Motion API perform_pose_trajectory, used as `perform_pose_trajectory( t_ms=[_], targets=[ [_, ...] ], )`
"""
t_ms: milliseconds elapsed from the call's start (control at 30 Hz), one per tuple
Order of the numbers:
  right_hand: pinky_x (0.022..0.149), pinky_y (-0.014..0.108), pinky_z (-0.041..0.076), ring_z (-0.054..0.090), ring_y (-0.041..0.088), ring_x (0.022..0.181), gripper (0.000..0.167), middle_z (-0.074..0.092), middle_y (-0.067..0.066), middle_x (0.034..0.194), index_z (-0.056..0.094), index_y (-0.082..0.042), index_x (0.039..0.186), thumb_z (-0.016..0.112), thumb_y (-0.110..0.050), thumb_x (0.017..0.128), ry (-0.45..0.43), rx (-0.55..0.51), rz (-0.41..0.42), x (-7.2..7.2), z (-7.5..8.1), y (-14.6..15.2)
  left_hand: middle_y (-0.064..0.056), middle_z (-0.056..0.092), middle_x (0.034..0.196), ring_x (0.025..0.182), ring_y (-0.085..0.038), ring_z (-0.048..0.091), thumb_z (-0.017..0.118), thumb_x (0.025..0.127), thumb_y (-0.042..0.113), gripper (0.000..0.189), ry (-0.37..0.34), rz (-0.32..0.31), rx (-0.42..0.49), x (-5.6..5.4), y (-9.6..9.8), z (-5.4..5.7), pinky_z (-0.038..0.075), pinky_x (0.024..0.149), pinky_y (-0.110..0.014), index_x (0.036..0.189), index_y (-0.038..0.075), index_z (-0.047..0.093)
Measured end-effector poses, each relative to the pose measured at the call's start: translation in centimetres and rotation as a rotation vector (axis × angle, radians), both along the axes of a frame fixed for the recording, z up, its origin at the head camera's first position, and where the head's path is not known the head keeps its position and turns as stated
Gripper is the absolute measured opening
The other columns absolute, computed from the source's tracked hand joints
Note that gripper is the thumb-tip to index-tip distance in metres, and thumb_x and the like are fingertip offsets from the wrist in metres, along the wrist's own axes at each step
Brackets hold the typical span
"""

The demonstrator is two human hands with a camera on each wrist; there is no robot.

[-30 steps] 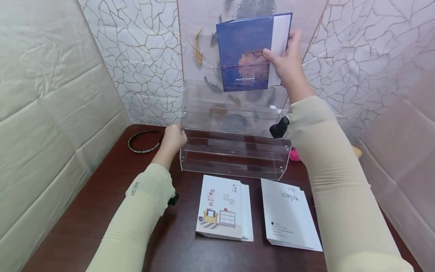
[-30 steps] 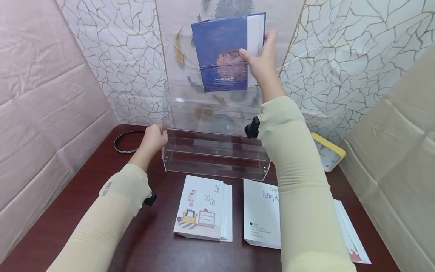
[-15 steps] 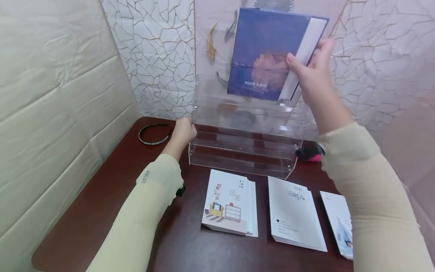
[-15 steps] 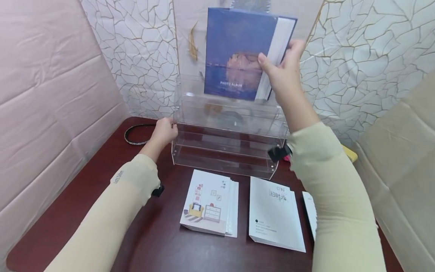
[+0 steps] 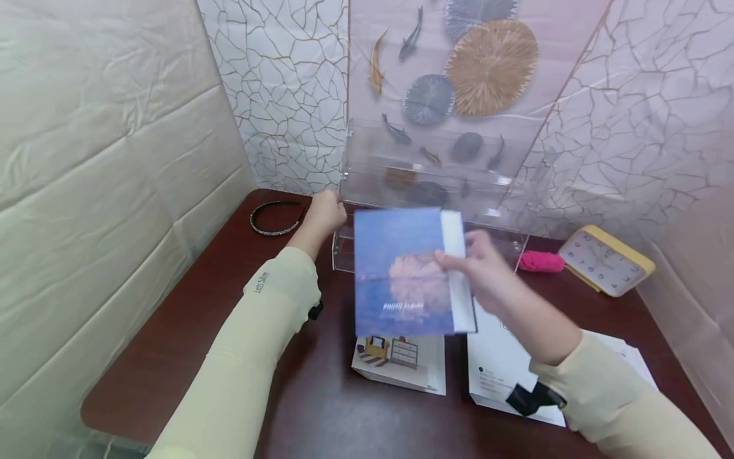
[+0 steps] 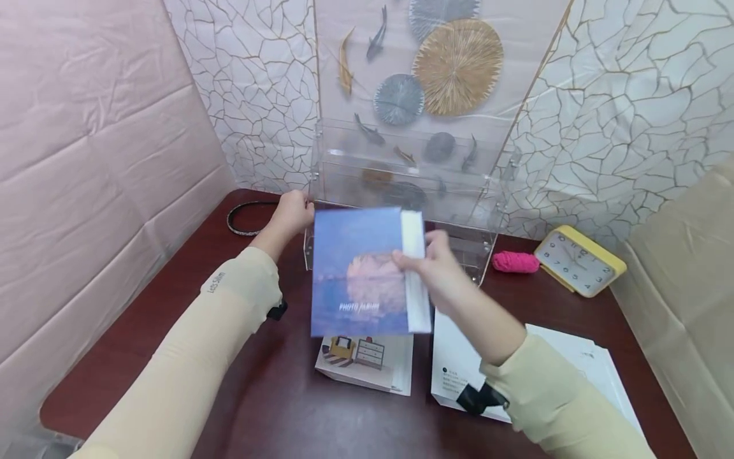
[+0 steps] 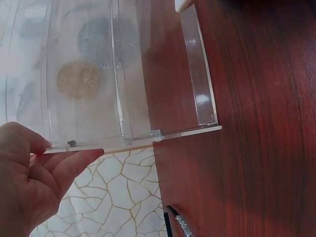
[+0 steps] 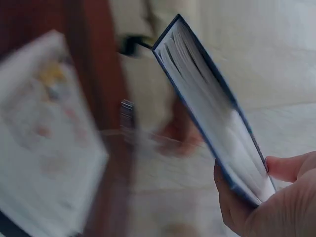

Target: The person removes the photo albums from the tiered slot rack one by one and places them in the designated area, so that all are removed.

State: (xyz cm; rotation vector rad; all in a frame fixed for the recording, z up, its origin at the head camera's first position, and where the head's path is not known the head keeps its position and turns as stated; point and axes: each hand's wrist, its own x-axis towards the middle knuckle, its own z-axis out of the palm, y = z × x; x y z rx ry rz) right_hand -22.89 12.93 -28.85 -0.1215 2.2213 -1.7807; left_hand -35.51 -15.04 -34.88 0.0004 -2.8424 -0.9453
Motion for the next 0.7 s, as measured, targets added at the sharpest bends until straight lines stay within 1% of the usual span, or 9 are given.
perform_pose_trajectory(
  t_ms=[100, 133, 200, 267, 333, 433, 567, 633, 700],
  targets=[
    [0.081, 0.038, 0.051, 0.052, 0.029, 0.097, 0.05, 0.038, 0.023, 0.117, 0.021, 0.002, 0.117, 0.06, -0.003, 0.087, -0.057, 0.039, 0.014, 0.4, -3.1, -1.8, -0.022, 0.06, 0.115, 0.108, -0.031, 0.057, 0.046, 0.094, 0.009, 0.03, -0.027, 0.005, 0.012, 0.0, -0.2, 0.2, 0.048, 0.088, -0.041, 0.114, -0.007, 0.06],
    [0.082, 0.039, 0.05, 0.051, 0.03, 0.098, 0.05, 0.038, 0.023, 0.117, 0.021, 0.003, 0.118, 0.06, -0.002, 0.087, -0.078, 0.045, 0.022, 0.4, -4.1, -2.5, -0.022, 0.061, 0.114, 0.107, -0.031, 0.058, 0.045, 0.094, 0.009, 0.029, -0.033, 0.005, 0.008, 0.1, -0.3, 0.2, 0.048, 0.087, -0.04, 0.113, -0.007, 0.06],
    [0.086, 0.042, 0.047, 0.048, 0.033, 0.103, 0.055, 0.038, 0.024, 0.118, 0.019, 0.003, 0.123, 0.06, -0.003, 0.087, -0.125, 0.064, 0.033, 0.4, -5.6, -3.8, -0.021, 0.061, 0.112, 0.104, -0.031, 0.059, 0.045, 0.094, 0.009, 0.028, -0.041, 0.003, 0.005, 0.1, -0.3, 0.3, 0.05, 0.085, -0.039, 0.111, -0.007, 0.061],
    [0.094, 0.047, 0.04, 0.042, 0.037, 0.113, 0.067, 0.034, 0.028, 0.126, 0.012, 0.006, 0.132, 0.061, -0.004, 0.088, -0.163, 0.093, 0.042, 0.3, -6.8, -5.1, -0.02, 0.062, 0.108, 0.1, -0.03, 0.06, 0.045, 0.094, 0.009, 0.026, -0.04, 0.003, -0.008, 0.1, -0.3, 0.3, 0.05, 0.082, -0.039, 0.106, -0.006, 0.062],
    [0.102, 0.05, 0.031, 0.033, 0.041, 0.123, 0.078, 0.025, 0.032, 0.136, 0.003, 0.009, 0.138, 0.061, -0.007, 0.088, -0.186, 0.123, 0.051, 0.1, -7.6, -6.4, -0.02, 0.063, 0.105, 0.096, -0.029, 0.061, 0.045, 0.094, 0.009, 0.024, -0.039, 0.009, -0.01, 0.1, -0.2, 0.3, 0.051, 0.079, -0.038, 0.101, -0.006, 0.062],
    [0.108, 0.051, 0.02, 0.02, 0.043, 0.133, 0.092, 0.012, 0.034, 0.144, -0.007, 0.011, 0.141, 0.064, -0.01, 0.087, -0.185, 0.177, 0.05, 0.1, -8.4, -8.3, -0.019, 0.062, 0.107, 0.098, -0.029, 0.06, 0.045, 0.094, 0.01, 0.025, -0.045, 0.015, -0.009, 0.0, -0.1, 0.3, 0.05, 0.081, -0.038, 0.104, -0.005, 0.062],
    [0.106, 0.053, 0.023, 0.026, 0.044, 0.131, 0.098, 0.022, 0.035, 0.14, -0.008, 0.012, 0.141, 0.067, -0.012, 0.084, -0.153, 0.226, 0.041, 0.2, -9.2, -10.5, -0.02, 0.06, 0.112, 0.103, -0.029, 0.058, 0.045, 0.095, 0.011, 0.028, -0.061, 0.016, 0.0, 0.0, 0.2, 0.3, 0.05, 0.083, -0.038, 0.112, -0.006, 0.06],
    [0.103, 0.052, 0.03, 0.034, 0.044, 0.126, 0.098, 0.032, 0.035, 0.132, -0.007, 0.012, 0.141, 0.069, -0.011, 0.082, -0.14, 0.235, 0.035, 0.1, -9.6, -11.4, -0.02, 0.061, 0.111, 0.1, -0.028, 0.059, 0.044, 0.096, 0.011, 0.028, -0.062, 0.02, 0.003, 0.0, 0.3, 0.3, 0.051, 0.08, -0.037, 0.112, -0.006, 0.059],
    [0.101, 0.05, 0.035, 0.039, 0.043, 0.122, 0.097, 0.037, 0.033, 0.127, -0.003, 0.013, 0.14, 0.07, -0.01, 0.081, -0.137, 0.236, 0.022, 0.0, -10.1, -12.2, -0.02, 0.061, 0.111, 0.098, -0.028, 0.06, 0.045, 0.096, 0.011, 0.028, -0.056, 0.027, 0.004, 0.0, 0.3, 0.3, 0.051, 0.079, -0.037, 0.113, -0.005, 0.059]
  ],
)
